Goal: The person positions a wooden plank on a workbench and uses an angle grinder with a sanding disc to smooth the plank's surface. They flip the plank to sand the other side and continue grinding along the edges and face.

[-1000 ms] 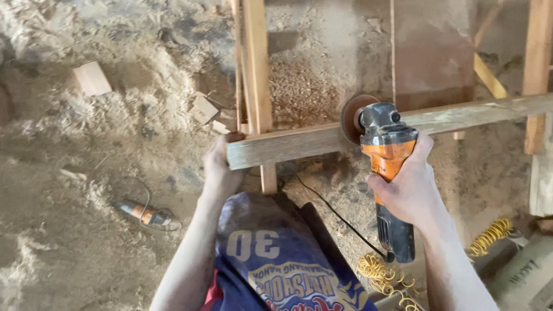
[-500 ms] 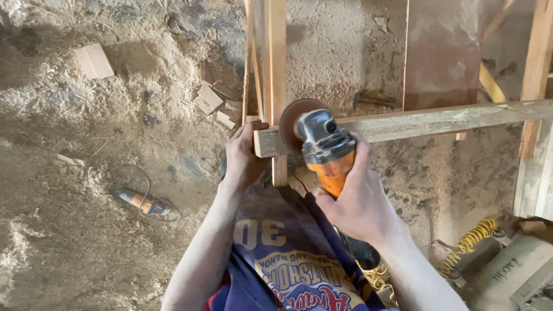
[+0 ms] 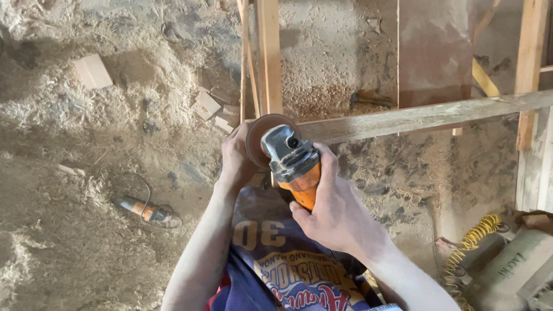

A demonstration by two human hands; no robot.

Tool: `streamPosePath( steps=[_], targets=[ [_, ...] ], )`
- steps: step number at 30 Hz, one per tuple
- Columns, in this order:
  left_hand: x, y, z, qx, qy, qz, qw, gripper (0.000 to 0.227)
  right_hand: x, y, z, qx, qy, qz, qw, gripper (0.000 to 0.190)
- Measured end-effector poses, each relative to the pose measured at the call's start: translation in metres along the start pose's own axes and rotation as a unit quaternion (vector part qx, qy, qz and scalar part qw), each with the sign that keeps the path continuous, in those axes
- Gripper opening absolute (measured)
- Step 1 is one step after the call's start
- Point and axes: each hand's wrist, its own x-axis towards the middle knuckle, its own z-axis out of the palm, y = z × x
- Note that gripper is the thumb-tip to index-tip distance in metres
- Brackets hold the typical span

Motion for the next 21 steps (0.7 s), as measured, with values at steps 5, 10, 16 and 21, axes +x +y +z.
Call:
streamPosePath(
  steps=[5,10,16,21],
  targets=[
    [0.002,-0.003,0.001,0.017,-0.011,-0.022,1.0,0.058,-0.009,0.027,-0.023,-0.026,-0.058,0.053,0.997,0.091],
    [-0.001,-0.01,0.001,0.016,-0.002,0.002,1.0,0.057,-0.027,0.064,-0.055,-0.061,0.016,0.208,0.976,0.1],
    [-0.007,-0.012,0.003,0.024,0.007,-0.032,0.999,0.048,-0.048,0.132,-0.101,-0.093,0.105,0.303,0.942,0.093],
    [-0.01,-0.01,-0.004,0.051,0.006,-0.005,0.999,0.042,-0.064,0.222,-0.14,-0.11,0.188,0.277,0.936,0.087]
  ],
)
